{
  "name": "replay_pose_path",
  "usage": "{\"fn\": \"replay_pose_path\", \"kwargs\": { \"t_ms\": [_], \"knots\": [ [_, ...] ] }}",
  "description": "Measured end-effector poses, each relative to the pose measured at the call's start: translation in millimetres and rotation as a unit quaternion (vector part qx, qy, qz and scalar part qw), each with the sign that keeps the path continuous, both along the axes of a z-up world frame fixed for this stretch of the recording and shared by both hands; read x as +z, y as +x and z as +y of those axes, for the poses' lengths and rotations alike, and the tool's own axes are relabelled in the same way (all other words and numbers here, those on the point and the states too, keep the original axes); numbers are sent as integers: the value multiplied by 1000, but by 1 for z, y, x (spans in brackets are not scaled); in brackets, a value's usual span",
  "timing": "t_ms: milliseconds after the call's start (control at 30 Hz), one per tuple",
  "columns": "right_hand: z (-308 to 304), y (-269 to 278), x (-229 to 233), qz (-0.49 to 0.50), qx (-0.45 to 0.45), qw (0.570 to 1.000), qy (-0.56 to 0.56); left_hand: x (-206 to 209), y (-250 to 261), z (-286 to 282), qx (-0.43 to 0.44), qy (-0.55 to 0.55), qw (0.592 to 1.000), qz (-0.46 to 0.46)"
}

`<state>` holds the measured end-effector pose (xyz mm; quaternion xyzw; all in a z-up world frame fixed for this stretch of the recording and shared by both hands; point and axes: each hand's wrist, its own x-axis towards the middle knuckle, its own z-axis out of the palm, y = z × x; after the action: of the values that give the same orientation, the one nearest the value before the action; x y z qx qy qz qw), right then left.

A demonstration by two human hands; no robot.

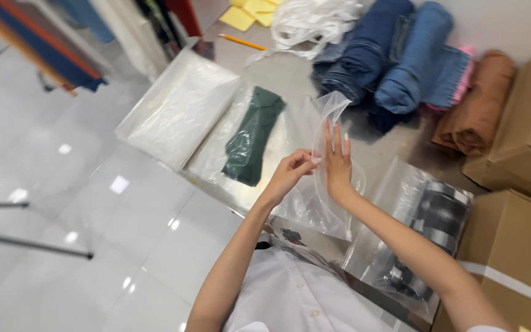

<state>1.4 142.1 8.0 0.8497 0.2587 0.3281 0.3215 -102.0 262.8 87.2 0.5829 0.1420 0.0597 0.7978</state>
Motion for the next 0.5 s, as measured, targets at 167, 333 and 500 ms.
{"fn": "replay_pose_path", "kwargs": {
  "t_ms": [167, 333, 500],
  "knots": [
    [16, 3, -36, 18, 129, 987, 94, 18, -15, 5, 89, -69, 993, -42],
    [5, 5, -66, 345, 190, 882, 259, -1, -10, -2, 106, -181, 976, -63],
    [53, 54, -105, 605, 171, 711, 315, -1, -5, 15, 19, -158, 986, -50]
  ]
}}
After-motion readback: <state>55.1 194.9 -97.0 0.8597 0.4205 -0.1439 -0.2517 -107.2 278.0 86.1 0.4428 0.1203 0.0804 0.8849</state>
